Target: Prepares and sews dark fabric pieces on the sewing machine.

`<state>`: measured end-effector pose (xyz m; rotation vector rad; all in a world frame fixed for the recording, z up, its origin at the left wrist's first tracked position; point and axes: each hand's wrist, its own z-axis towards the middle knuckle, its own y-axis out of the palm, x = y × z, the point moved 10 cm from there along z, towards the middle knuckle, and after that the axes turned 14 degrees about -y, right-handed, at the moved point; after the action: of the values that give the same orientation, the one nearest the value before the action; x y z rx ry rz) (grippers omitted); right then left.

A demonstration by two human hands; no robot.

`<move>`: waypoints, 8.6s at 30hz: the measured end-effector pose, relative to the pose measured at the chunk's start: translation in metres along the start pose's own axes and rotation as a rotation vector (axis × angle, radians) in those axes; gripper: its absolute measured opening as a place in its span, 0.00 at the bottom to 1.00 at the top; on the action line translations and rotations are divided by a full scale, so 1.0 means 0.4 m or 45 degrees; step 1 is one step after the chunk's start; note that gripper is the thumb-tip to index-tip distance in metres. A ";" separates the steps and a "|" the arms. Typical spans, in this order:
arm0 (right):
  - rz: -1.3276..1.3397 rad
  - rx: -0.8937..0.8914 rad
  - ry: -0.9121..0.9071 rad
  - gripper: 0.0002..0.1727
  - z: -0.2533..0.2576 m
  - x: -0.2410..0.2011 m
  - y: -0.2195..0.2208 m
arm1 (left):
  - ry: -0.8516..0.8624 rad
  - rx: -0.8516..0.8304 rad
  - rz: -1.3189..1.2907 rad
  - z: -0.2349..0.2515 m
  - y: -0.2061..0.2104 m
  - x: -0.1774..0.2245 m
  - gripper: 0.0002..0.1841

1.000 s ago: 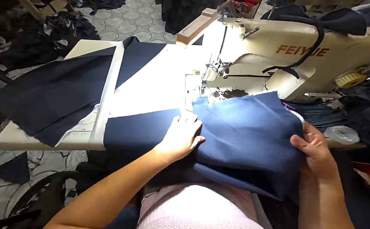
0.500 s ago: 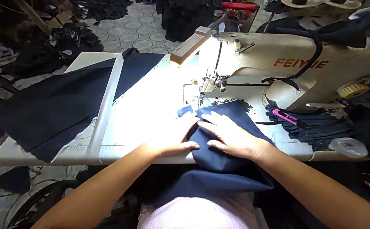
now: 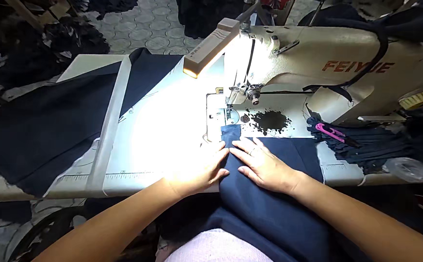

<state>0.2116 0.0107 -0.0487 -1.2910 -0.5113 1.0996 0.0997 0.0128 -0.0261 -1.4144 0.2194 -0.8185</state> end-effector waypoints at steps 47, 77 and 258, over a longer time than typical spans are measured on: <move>-0.006 0.100 -0.048 0.28 0.055 0.059 -0.017 | -0.787 0.008 -0.227 0.330 -0.027 -0.248 0.07; -0.130 0.045 0.112 0.31 0.073 0.196 -0.047 | -0.196 -0.148 0.015 0.146 0.010 -0.167 0.55; -0.093 -0.027 0.627 0.35 0.226 -0.007 0.026 | 0.285 -0.193 -0.205 0.290 -0.028 -0.208 0.23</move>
<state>0.1321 0.0525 -0.0338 -1.4881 -0.1976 0.6804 0.1047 0.1558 -0.0213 -1.4951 0.3489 -1.1141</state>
